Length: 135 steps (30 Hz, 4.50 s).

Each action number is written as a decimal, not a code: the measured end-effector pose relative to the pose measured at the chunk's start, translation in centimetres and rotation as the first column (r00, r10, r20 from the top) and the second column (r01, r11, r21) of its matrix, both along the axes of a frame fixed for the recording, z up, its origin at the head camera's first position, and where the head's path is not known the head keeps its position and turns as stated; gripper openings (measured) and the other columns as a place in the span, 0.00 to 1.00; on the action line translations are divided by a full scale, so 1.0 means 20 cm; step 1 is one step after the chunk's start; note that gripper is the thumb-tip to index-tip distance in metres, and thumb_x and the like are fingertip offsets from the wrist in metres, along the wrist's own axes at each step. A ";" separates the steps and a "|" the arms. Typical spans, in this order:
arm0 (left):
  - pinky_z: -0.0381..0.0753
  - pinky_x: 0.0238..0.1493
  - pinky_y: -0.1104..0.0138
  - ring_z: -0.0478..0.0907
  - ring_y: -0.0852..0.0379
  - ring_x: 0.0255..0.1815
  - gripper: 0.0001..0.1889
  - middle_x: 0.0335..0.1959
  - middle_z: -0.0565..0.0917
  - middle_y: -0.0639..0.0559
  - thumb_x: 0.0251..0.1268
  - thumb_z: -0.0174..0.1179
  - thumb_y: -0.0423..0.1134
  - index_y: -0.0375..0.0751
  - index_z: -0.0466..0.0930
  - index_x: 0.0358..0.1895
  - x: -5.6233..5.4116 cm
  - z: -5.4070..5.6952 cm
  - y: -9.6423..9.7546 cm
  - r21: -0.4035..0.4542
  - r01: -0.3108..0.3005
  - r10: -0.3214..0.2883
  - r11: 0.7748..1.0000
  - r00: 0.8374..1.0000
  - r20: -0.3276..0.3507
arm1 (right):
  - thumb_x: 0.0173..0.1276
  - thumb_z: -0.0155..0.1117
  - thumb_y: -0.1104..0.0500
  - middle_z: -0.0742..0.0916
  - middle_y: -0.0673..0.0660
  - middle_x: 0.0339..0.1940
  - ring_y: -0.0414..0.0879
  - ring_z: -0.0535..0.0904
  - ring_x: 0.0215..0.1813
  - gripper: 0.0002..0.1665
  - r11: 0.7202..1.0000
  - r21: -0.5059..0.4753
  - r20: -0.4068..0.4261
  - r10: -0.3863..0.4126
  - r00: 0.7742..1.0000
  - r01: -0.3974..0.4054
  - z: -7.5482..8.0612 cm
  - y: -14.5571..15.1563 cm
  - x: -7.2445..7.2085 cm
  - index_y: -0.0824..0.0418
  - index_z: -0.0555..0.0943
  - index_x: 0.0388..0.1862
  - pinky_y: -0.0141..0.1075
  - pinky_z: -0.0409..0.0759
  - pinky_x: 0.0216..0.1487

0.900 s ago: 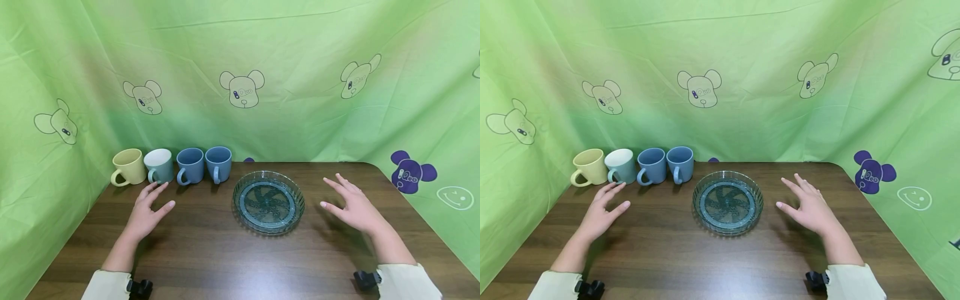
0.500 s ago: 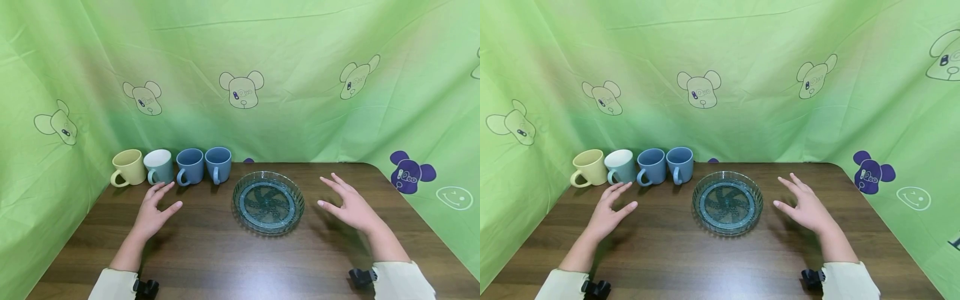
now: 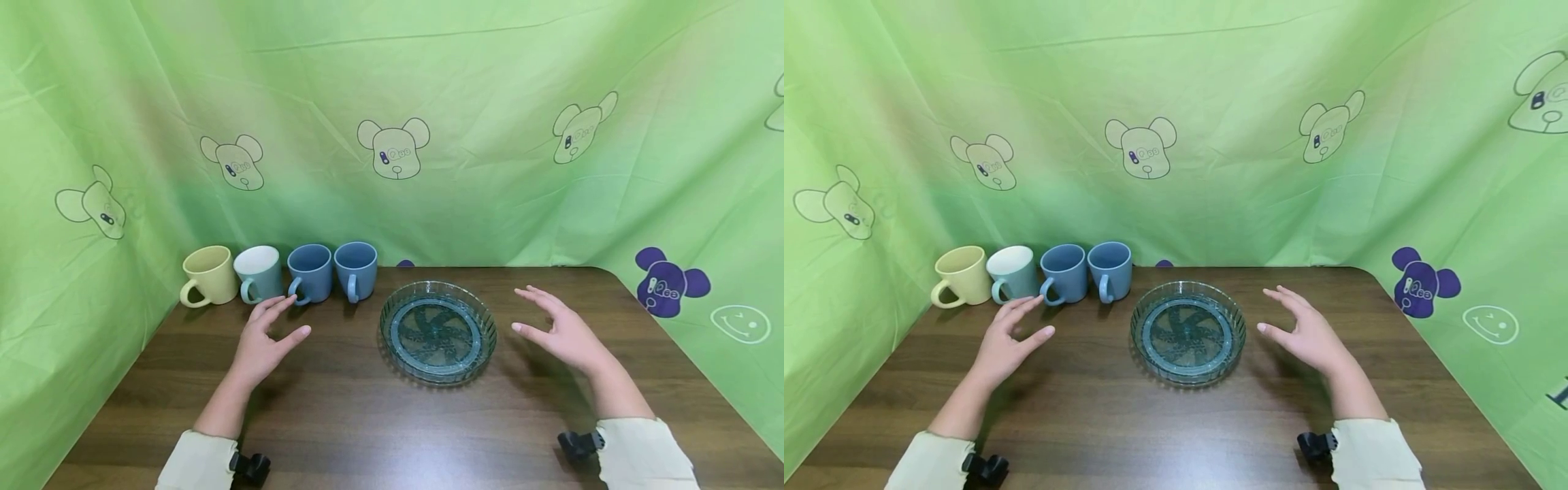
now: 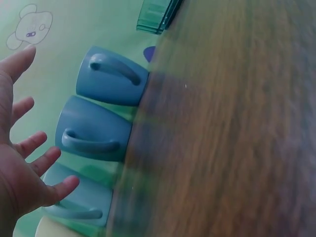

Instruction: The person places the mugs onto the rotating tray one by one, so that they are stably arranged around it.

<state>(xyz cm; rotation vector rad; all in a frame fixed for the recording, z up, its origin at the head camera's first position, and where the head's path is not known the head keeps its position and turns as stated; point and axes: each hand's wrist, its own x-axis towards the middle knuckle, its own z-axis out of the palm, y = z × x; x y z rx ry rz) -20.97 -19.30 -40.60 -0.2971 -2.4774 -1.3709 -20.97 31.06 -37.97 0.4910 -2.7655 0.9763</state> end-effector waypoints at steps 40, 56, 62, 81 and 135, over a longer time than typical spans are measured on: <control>0.77 0.59 0.47 0.73 0.44 0.61 0.33 0.63 0.73 0.42 0.54 0.74 0.42 0.43 0.75 0.65 -0.21 -0.02 0.28 0.243 0.084 -0.110 0.967 0.989 0.095 | 0.69 0.63 0.64 0.64 0.78 0.68 0.41 0.79 0.53 0.39 0.825 -0.565 0.339 0.235 0.911 -0.002 -0.14 -0.08 -0.14 0.76 0.57 0.72 0.47 0.85 0.50; 0.80 0.56 0.54 0.74 0.45 0.60 0.31 0.63 0.76 0.44 0.54 0.74 0.40 0.43 0.76 0.63 -0.30 -0.05 0.35 0.361 0.062 -0.116 0.930 0.985 0.129 | 0.71 0.60 0.64 0.64 0.78 0.68 0.44 0.80 0.49 0.37 0.793 -0.598 0.436 0.197 0.878 0.119 -0.17 -0.13 -0.17 0.78 0.57 0.71 0.46 0.86 0.45; 0.81 0.53 0.61 0.75 0.45 0.59 0.30 0.60 0.77 0.43 0.53 0.74 0.36 0.41 0.76 0.62 -0.34 -0.08 0.37 0.430 0.046 -0.117 0.901 0.983 0.139 | 0.71 0.59 0.66 0.63 0.78 0.69 0.45 0.80 0.48 0.37 0.784 -0.606 0.461 0.209 0.862 0.134 -0.18 -0.14 -0.17 0.77 0.55 0.72 0.45 0.87 0.44; 0.83 0.39 0.73 0.82 0.48 0.44 0.20 0.43 0.82 0.42 0.49 0.74 0.29 0.31 0.81 0.47 -0.42 -0.18 0.52 0.550 -0.128 0.042 0.825 0.985 0.167 | 0.70 0.55 0.71 0.71 0.73 0.62 0.41 0.81 0.46 0.36 0.775 -0.616 0.459 0.211 0.863 0.139 -0.21 -0.14 -0.17 0.76 0.54 0.72 0.42 0.87 0.43; 0.87 0.40 0.65 0.77 0.60 0.32 0.11 0.32 0.76 0.48 0.61 0.63 0.22 0.23 0.77 0.46 -0.41 -0.19 0.50 0.787 -0.153 0.095 0.597 0.988 0.120 | 0.69 0.57 0.71 0.67 0.78 0.66 0.41 0.81 0.46 0.37 0.770 -0.625 0.454 0.225 0.862 0.129 -0.21 -0.16 -0.16 0.77 0.54 0.72 0.42 0.87 0.43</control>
